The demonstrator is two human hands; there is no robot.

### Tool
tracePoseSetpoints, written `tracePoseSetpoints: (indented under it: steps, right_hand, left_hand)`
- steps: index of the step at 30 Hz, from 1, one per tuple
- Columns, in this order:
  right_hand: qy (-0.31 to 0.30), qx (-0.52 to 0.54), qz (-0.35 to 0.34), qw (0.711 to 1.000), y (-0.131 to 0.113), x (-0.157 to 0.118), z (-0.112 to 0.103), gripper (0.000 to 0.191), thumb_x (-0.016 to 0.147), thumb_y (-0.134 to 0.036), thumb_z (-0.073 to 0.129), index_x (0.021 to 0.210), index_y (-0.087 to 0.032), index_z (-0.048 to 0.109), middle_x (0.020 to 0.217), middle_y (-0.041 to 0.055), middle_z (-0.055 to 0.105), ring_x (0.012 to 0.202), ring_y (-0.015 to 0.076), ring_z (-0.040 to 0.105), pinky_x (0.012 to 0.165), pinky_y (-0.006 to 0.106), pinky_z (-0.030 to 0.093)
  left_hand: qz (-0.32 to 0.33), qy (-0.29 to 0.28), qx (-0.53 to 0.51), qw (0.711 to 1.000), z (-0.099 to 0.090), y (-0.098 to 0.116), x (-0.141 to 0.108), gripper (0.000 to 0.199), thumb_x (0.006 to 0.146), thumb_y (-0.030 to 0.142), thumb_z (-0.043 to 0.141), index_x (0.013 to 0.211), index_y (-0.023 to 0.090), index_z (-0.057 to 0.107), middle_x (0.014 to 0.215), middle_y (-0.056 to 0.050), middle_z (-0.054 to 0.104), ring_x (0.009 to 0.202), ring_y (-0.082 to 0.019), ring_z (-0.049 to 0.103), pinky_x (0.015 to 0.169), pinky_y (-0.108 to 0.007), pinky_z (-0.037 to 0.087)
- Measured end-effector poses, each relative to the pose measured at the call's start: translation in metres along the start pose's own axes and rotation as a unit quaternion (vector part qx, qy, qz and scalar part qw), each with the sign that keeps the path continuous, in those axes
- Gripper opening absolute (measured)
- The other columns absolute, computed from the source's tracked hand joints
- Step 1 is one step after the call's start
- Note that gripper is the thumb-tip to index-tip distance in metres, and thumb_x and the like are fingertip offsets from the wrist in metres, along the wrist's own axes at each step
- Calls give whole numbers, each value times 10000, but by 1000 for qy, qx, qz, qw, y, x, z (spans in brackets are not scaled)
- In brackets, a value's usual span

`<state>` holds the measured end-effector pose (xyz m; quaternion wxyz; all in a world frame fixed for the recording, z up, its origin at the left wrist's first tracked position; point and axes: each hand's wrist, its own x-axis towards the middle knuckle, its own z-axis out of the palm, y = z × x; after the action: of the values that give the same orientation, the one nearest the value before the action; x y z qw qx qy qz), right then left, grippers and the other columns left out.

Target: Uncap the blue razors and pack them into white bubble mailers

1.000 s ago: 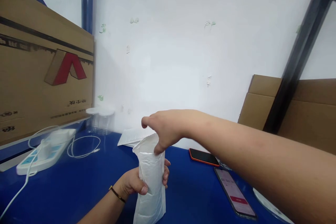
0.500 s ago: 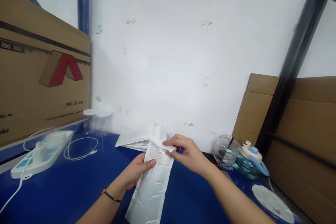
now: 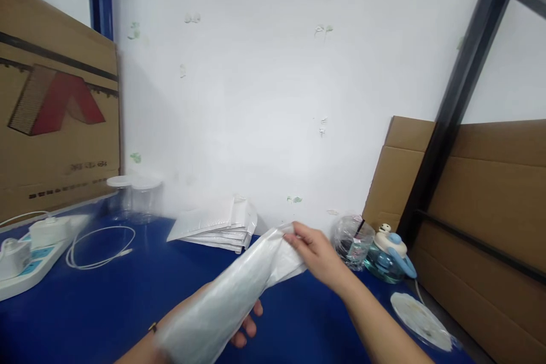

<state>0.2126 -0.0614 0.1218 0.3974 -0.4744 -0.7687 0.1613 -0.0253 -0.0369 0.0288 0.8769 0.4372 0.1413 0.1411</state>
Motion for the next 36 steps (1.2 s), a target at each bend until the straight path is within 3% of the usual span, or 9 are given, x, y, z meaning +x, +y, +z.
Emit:
tracePoseSetpoints:
  steps: [3,7,12,18,24,28,30,33,36]
  right_hand:
    - [98,17,62,993,43,-2,-22,330,840,-483,515,716,-177,538,596,-37,497,554,112,461,484,201,358]
    - [155,78,183,968,111,-5,-31,309,810,-491,512,857,-189,555,527,-52,505,403,111,442,367,211,324]
    - [157,2,321,934,176,-5,-6,243,837,-334,419,826,-151,578,414,-17,533,342,146,486,360,240,376]
    - [122,-81,368,918,203,14,24,299,850,-251,362,729,-137,610,477,60,626,430,175,591,427,246,425]
    - [84,-215,338,912,199,35,39,194,776,-249,512,746,-139,670,785,116,683,821,252,642,695,306,450]
    - [119,-283,288,907,169,45,44,320,792,-238,509,1064,-100,606,1083,192,574,958,287,579,809,386,402]
    - [134,-294,232,918,146,57,52,368,852,-261,441,1185,-132,530,1162,172,519,992,252,552,858,369,374]
    - [104,-272,140,947,105,87,81,270,888,-364,419,989,-229,629,997,51,580,897,168,567,823,265,387]
    - [104,-261,91,956,65,122,120,352,872,-495,415,862,-244,662,920,44,574,951,204,533,854,318,355]
  left_hand:
    - [60,10,-48,997,-4,3,2,494,840,508,467,1043,79,605,1067,-151,612,899,-225,631,738,-290,504]
    - [89,119,-53,987,-15,-1,12,538,837,599,421,1138,166,528,1106,-131,600,887,-229,635,685,-297,489]
    - [45,188,-13,981,-24,-11,19,494,805,573,504,1054,151,569,979,-97,629,766,-176,637,590,-227,439]
    - [42,199,11,979,-25,-13,20,390,781,471,573,1015,159,591,944,-79,632,733,-150,628,571,-205,403]
    - [41,184,26,982,-24,-11,18,347,787,426,573,1010,162,601,932,-66,627,724,-137,623,565,-194,394]
    - [57,183,22,981,-25,-11,18,362,789,437,573,1022,161,591,935,-69,625,726,-136,624,568,-196,393]
    - [66,193,13,979,-25,-11,19,369,789,440,572,1031,162,584,929,-68,622,712,-130,620,561,-194,388]
    - [92,232,-11,968,-26,-10,23,356,783,411,579,1043,168,566,916,-54,618,678,-113,608,540,-188,377]
    - [111,305,-57,944,-31,-6,24,318,778,336,583,1052,179,543,889,-29,611,632,-95,591,506,-179,361]
